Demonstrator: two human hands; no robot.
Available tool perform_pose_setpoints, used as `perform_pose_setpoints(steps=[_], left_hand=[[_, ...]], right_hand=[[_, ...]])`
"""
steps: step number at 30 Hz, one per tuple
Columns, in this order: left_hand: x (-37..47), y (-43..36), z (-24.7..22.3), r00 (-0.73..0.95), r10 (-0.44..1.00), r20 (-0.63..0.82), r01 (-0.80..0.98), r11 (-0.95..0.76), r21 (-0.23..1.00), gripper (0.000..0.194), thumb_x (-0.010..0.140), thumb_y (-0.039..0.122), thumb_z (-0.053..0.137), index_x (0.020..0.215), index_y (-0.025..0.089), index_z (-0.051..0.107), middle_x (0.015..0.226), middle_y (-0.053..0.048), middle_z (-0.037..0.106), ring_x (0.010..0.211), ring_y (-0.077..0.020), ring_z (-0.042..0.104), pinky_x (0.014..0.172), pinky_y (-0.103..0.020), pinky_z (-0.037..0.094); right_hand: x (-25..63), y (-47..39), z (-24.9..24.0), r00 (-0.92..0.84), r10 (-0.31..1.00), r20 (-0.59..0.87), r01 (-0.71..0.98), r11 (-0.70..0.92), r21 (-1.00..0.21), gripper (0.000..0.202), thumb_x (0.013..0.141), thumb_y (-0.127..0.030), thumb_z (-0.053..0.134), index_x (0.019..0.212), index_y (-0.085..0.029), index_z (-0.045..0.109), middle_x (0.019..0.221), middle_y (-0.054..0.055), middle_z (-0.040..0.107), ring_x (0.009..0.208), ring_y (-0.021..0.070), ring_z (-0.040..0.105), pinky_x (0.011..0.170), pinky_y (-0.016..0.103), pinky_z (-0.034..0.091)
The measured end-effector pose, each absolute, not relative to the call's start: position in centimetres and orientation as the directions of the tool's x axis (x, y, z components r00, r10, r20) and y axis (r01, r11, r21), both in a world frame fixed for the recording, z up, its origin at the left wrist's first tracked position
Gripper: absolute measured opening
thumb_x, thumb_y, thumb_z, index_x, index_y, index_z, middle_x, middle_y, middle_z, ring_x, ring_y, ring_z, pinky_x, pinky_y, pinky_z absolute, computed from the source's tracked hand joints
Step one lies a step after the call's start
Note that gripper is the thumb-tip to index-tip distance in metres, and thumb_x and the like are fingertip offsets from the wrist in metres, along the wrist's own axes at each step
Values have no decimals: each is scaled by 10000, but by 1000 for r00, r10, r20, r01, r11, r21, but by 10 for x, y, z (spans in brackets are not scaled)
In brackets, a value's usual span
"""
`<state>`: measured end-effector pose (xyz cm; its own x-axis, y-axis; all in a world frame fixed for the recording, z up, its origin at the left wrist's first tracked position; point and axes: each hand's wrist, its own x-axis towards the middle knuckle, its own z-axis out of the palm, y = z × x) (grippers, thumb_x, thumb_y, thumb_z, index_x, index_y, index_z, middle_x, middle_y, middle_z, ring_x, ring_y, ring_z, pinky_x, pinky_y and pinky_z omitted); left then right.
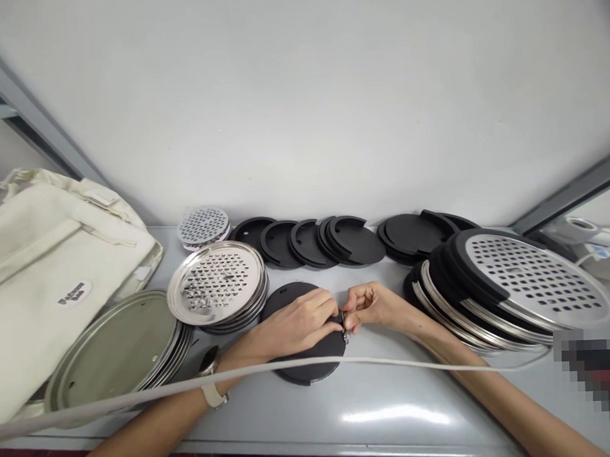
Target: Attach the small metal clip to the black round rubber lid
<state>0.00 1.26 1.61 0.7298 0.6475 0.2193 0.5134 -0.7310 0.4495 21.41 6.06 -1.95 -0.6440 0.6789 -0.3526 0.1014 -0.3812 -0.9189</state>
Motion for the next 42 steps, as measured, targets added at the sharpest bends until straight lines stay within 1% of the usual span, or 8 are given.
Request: perform_pose_setpoints(steps=[6, 9, 15, 22, 27, 34, 39, 42], left_hand=[[-2, 13, 14, 718, 658, 226, 498, -713, 494, 121, 945, 260, 470, 934, 152, 523, 929, -52, 540, 887, -173, 521, 817, -296, 436], [-2, 14, 13, 709, 667, 228, 498, -703, 508, 117, 936, 262, 486, 929, 154, 531, 922, -49, 537, 865, -169, 524, 798, -295, 439], [-4, 15, 14, 694, 679, 238, 491, -688, 534, 117, 918, 273, 527, 950, 165, 558, 940, -40, 547, 890, -160, 536, 821, -281, 438], [-3, 12, 13, 704, 662, 256, 544, -735, 404, 151, 918, 289, 525, 965, 149, 558, 933, -51, 555, 909, -181, 529, 847, -307, 431], [-1, 12, 12, 710, 637, 300, 553, -768, 322, 147, 920, 284, 516, 954, 145, 548, 931, -51, 564, 882, -182, 520, 830, -312, 430], [3, 12, 6, 685, 655, 319, 596, -755, 273, 161, 930, 299, 494, 964, 149, 540, 917, -47, 560, 863, -186, 523, 810, -324, 428], [11, 11, 2, 607, 720, 336, 664, -692, 283, 138, 934, 287, 483, 941, 156, 529, 895, -35, 550, 860, -178, 522, 810, -322, 432], [14, 10, -1, 556, 761, 334, 705, -645, 295, 123, 923, 281, 500, 919, 160, 521, 892, -36, 545, 840, -183, 522, 793, -329, 438]], right_hand=[[210, 61, -9, -663, 659, -356, 144, -354, -924, 332, 521, -299, 860, 617, -134, 589, 593, 0, 680, 523, 112, 629, 544, 232, 507], [211, 61, -11, -677, 647, -352, 136, -361, -923, 352, 533, -316, 856, 637, -138, 571, 625, -1, 684, 543, 111, 628, 563, 240, 508], [216, 64, -17, -725, 639, -255, 60, -311, -949, 329, 619, -295, 822, 762, -149, 564, 727, 0, 674, 618, 96, 614, 631, 241, 498], [216, 61, -10, -733, 650, -203, 47, -249, -967, 299, 703, -317, 770, 877, -142, 600, 825, 33, 654, 669, 99, 580, 667, 252, 476], [217, 57, -4, -725, 656, -211, 96, -207, -974, 285, 764, -361, 711, 928, -138, 643, 798, 30, 642, 672, 104, 559, 678, 252, 459], [216, 55, -6, -696, 693, -189, 68, -198, -978, 253, 781, -354, 697, 891, -146, 606, 728, 0, 602, 654, 103, 546, 665, 253, 442], [216, 54, -11, -640, 755, -141, 93, -105, -990, 245, 793, -370, 678, 829, -135, 616, 686, -7, 573, 640, 100, 513, 637, 240, 414], [215, 54, -12, -614, 781, -118, 114, -60, -992, 253, 793, -379, 672, 838, -134, 632, 717, 3, 579, 653, 105, 514, 642, 244, 414]])
